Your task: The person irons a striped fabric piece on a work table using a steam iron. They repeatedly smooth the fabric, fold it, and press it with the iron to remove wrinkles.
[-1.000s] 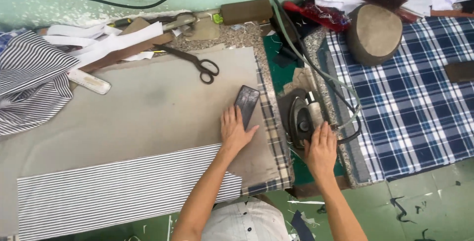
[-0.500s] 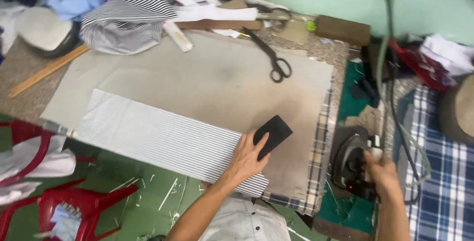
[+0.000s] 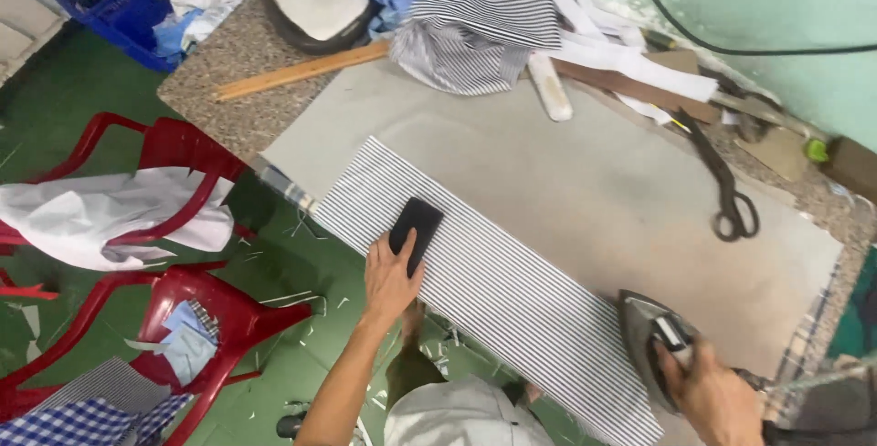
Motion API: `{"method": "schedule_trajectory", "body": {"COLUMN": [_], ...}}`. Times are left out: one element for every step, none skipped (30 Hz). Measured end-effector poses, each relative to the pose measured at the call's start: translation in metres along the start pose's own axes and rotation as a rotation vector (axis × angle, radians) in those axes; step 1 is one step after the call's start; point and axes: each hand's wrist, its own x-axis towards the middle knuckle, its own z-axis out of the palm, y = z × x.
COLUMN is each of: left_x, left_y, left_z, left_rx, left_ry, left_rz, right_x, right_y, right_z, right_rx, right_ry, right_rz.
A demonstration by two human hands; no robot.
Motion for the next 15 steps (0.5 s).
{"method": "schedule_trajectory", "body": {"left_x": [0.013,0.025,0.040,0.050,0.061,0.065,0.069,0.077,0.070,0.062,0.053,0.038,0.023,0.006,-0.010], "left_y": [-0.025,-0.048,-0.071,-0.093,-0.113,-0.134,-0.154,-0.171,-0.187,-0.201,-0.214,-0.219,-0.223,-0.227,-0.230], "left_z": [-0.003,-0.006,-0.009,-0.012,-0.014,-0.020,-0.025,-0.029,-0.036,-0.041,-0.044,-0.046,-0.047,-0.050,-0.044], "left_rx": [-0.003,-0.008,-0.012,-0.004,0.003,0.002,0.020,0.036,0.033,-0.103,-0.239,-0.242,-0.451,-0.657,-0.655], "left_ry": [0.062,0.122,0.126,0.140,0.153,0.146,0.148,0.158,0.159,0.198,0.237,0.232,0.287,0.342,0.339], "left_rz": [-0.006,-0.016,-0.029,-0.059,-0.089,-0.097,-0.115,-0.135,-0.144,-0.240,-0.336,-0.348,-0.449,-0.550,-0.564], "right_x": [0.006,0.013,0.011,0.006,0.001,-0.002,-0.005,-0.004,0.000,0.003,0.007,0.008,0.010,0.010,0.022], "right_y": [-0.037,-0.071,-0.122,-0.170,-0.217,-0.255,-0.292,-0.328,-0.362,-0.393,-0.424,-0.456,-0.487,-0.519,-0.545], "right_z": [0.011,0.020,0.012,0.008,0.004,0.005,0.006,0.005,0.005,0.005,0.007,-0.009,-0.023,-0.036,-0.042], "right_rx": [-0.036,-0.076,-0.087,-0.090,-0.092,-0.099,-0.049,0.002,-0.006,-0.053,-0.101,-0.109,-0.102,-0.092,-0.098], "right_ry": [-0.053,-0.108,-0.104,-0.179,-0.252,-0.261,-0.205,-0.134,-0.136,-0.126,-0.116,-0.126,-0.114,-0.104,-0.116], "right_rz": [-0.077,-0.156,-0.165,-0.267,-0.371,-0.372,-0.625,-0.879,-0.885,-0.929,-0.974,-0.978,-0.966,-0.955,-0.961]}}
